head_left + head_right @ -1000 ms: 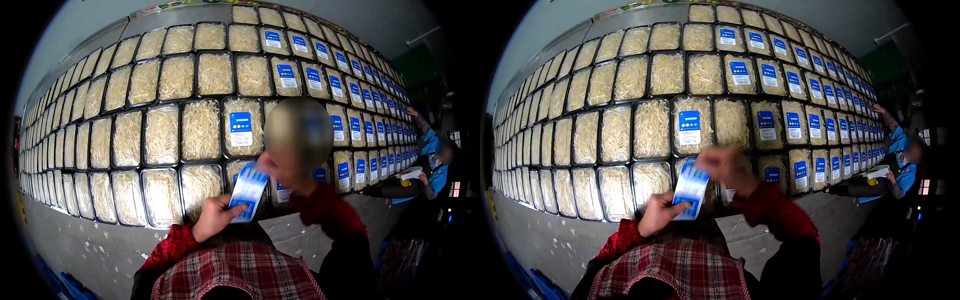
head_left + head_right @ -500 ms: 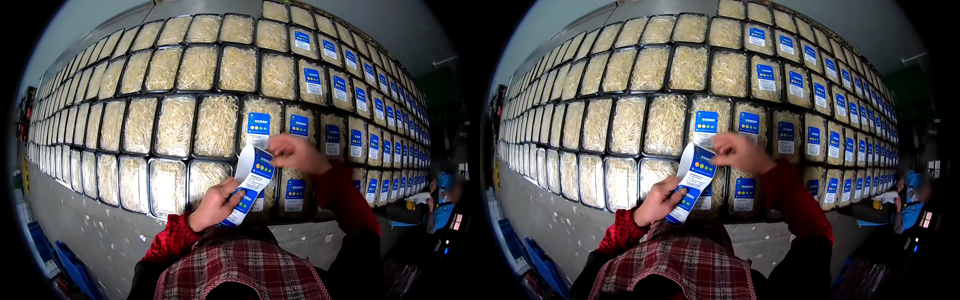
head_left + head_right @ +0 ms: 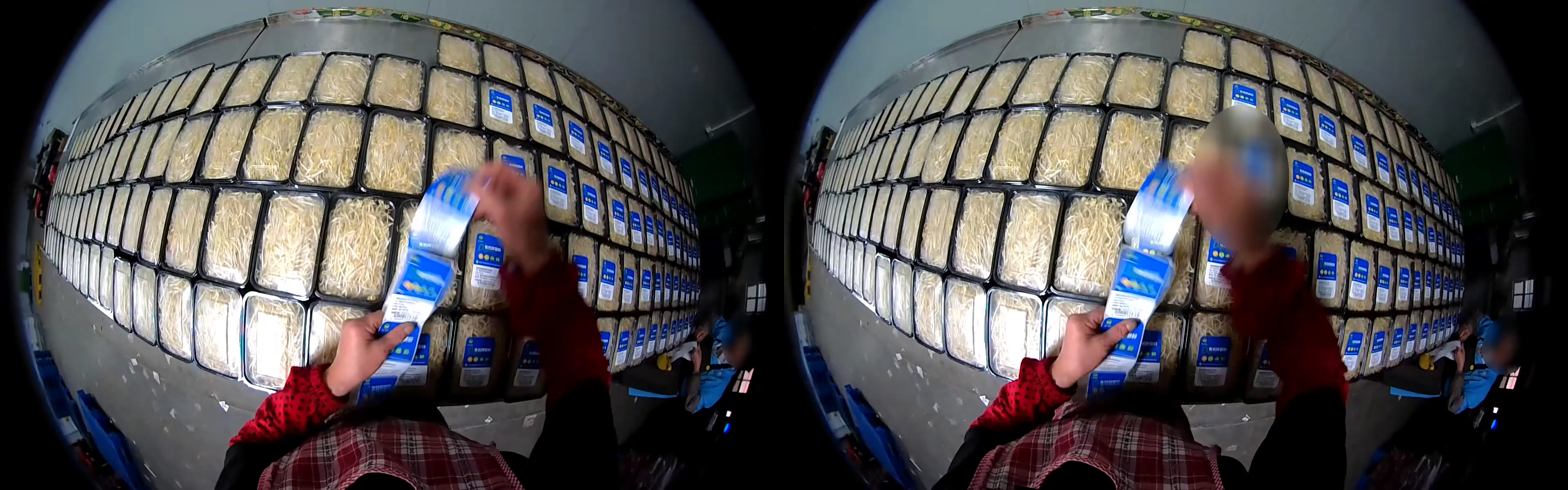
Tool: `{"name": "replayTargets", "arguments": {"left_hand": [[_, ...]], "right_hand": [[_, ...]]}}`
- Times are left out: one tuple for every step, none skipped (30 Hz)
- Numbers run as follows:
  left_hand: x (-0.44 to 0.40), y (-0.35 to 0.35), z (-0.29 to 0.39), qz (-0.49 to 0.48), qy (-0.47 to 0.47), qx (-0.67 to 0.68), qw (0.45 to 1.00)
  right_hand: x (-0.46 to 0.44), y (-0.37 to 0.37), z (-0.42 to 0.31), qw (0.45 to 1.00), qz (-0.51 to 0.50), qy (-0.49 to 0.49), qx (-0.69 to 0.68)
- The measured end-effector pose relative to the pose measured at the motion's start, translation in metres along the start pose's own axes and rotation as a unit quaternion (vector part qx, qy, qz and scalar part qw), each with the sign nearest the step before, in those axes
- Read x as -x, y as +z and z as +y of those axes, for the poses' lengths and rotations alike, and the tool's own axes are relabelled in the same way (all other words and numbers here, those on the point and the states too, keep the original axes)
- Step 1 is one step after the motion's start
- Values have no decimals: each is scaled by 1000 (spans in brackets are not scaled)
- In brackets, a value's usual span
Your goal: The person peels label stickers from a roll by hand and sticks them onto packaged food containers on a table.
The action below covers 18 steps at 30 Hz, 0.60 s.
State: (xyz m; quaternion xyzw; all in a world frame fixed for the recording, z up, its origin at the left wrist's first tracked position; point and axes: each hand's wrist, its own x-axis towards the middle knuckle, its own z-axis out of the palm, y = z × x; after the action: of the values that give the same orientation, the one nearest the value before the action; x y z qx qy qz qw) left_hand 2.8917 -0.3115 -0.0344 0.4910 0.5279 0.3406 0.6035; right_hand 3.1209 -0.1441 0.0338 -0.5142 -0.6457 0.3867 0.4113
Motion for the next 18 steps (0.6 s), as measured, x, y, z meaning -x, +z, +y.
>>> {"name": "replayTargets", "arguments": {"left_hand": [[1,-4,-3,1,-11,-12,1000],[-1,-8,-8,9,-2,-6,1000],[-4,-15,-12,18,6,1,1000],[-5,-24,-3,24,45,-78,996],[-7,-31,10,28,80,-112,990],[-11,-35,16,47,127,-118,984],[-14,-40,18,64,171,-125,975],[-16,-47,19,62,165,-138,975],[-16,-51,20,58,155,-148,975],[-18,-54,17,55,150,-146,976],[-20,-56,18,56,163,-150,974],[-22,-58,17,62,164,-156,972],[-24,-59,16,69,165,-162,970],[-27,-60,14,69,167,-166,969],[-27,-62,10,70,168,-167,969],[-28,-64,5,80,164,-187,965],[-27,-65,3,91,159,-206,961],[-30,-67,9,143,248,-276,918]], "right_hand": [[-37,-15,20,1000,5,-8,1],[-67,-25,47,1000,-4,-19,13],[-87,-27,76,998,-17,-21,48],[-95,-24,99,991,-21,-12,134],[-105,-22,130,975,-26,-4,219],[-109,-19,147,965,-39,27,257],[-109,-15,157,953,-52,60,293],[-109,-14,143,941,-61,79,322],[-100,-6,135,911,10,-40,411],[-90,-4,124,898,16,-54,437],[-81,2,96,883,26,-71,463],[-67,13,67,944,-91,30,316],[-49,30,46,957,-206,130,157],[-28,46,40,953,-282,114,8],[-9,60,36,923,-346,94,-142],[4,72,34,931,-324,102,-134],[13,81,33,938,-304,110,-127],[19,86,31,938,-305,109,-127]]}}
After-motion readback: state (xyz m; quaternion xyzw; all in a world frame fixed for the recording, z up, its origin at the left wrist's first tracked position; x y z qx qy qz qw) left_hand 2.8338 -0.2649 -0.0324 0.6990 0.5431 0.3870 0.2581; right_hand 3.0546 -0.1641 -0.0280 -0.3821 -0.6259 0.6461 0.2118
